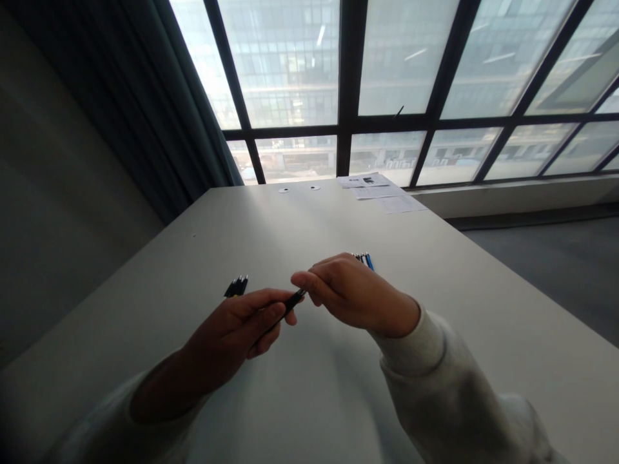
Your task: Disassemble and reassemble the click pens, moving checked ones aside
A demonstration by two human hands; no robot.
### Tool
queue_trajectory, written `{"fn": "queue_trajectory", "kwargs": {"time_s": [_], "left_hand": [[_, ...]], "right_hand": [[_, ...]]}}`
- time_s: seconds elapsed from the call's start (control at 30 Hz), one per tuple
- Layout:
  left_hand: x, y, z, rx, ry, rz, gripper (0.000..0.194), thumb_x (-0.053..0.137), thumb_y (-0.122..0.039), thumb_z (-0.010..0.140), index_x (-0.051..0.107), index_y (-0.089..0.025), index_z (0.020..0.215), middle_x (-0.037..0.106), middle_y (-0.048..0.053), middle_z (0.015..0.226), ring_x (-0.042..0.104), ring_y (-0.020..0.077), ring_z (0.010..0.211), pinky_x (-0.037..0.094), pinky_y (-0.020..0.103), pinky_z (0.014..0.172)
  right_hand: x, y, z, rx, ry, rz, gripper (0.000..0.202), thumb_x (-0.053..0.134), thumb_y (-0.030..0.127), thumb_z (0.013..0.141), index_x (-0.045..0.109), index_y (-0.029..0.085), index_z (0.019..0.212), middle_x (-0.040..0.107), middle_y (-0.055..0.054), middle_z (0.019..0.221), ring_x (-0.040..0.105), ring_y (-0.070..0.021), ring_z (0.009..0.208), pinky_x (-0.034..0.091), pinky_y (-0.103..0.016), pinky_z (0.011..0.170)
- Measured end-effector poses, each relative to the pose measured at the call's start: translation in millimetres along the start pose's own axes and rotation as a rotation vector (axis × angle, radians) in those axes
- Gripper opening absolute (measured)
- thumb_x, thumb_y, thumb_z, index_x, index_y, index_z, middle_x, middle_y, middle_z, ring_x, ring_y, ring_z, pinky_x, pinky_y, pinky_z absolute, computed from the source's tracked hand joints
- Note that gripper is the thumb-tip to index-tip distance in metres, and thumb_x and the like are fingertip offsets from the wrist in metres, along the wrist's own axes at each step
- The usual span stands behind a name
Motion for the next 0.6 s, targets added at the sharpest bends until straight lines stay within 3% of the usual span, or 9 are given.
{"fn": "queue_trajectory", "kwargs": {"time_s": [0.1,0.23,0.37,0.5,0.6], "left_hand": [[-0.8,-2.2,-1.9,0.000,-0.003,-0.007,0.028,0.055,-0.034,0.095,0.068,-0.015,0.111,0.066,0.005,0.086,0.042,0.0038,0.049,0.031,0.020,0.044],[-4.0,-4.4,-4.9,-0.001,-0.008,-0.010,0.028,0.054,-0.034,0.095,0.067,-0.014,0.109,0.062,0.002,0.075,0.041,0.0044,0.047,0.030,0.020,0.043],[-4.3,-4.1,-4.8,-0.005,-0.004,-0.003,0.027,0.054,-0.035,0.095,0.067,-0.013,0.104,0.056,-0.002,0.063,0.039,0.0048,0.046,0.030,0.020,0.043],[-1.5,-3.1,-3.0,0.005,0.007,0.014,0.025,0.054,-0.035,0.095,0.067,-0.013,0.099,0.063,0.002,0.076,0.041,0.0041,0.047,0.031,0.020,0.044],[-0.7,-3.1,-2.4,0.006,0.009,0.018,0.027,0.054,-0.034,0.095,0.067,-0.015,0.106,0.066,0.005,0.088,0.044,0.0046,0.050,0.032,0.020,0.045]], "right_hand": [[-2.9,-1.2,-2.2,0.017,-0.041,0.099,0.045,0.034,0.039,0.105,0.065,0.015,0.082,0.061,-0.002,0.072,0.054,-0.0118,0.064,0.041,-0.026,0.064],[-4.9,3.4,-3.3,-0.007,-0.011,0.158,0.022,0.053,0.034,0.099,0.065,0.016,0.105,0.065,-0.003,0.086,0.057,-0.0127,0.072,0.044,-0.025,0.065],[-3.5,6.6,-1.2,-0.040,0.007,0.119,0.015,0.059,0.028,0.096,0.066,0.015,0.094,0.064,-0.001,0.079,0.055,-0.0107,0.066,0.043,-0.023,0.062],[-1.3,2.8,0.6,-0.021,-0.017,0.039,0.033,0.061,0.033,0.095,0.061,0.015,0.067,0.052,0.004,0.056,0.045,-0.0078,0.051,0.035,-0.022,0.053],[-1.0,-0.3,-0.6,0.014,-0.010,0.070,0.045,0.050,0.036,0.100,0.059,0.014,0.062,0.054,0.002,0.054,0.048,-0.0077,0.051,0.037,-0.022,0.056]]}}
Point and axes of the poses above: each hand's wrist, its own z-axis towards the middle knuckle, its own x-axis out of the palm, y = z × x, the point moved 4 cm from there along z, towards the middle knuckle
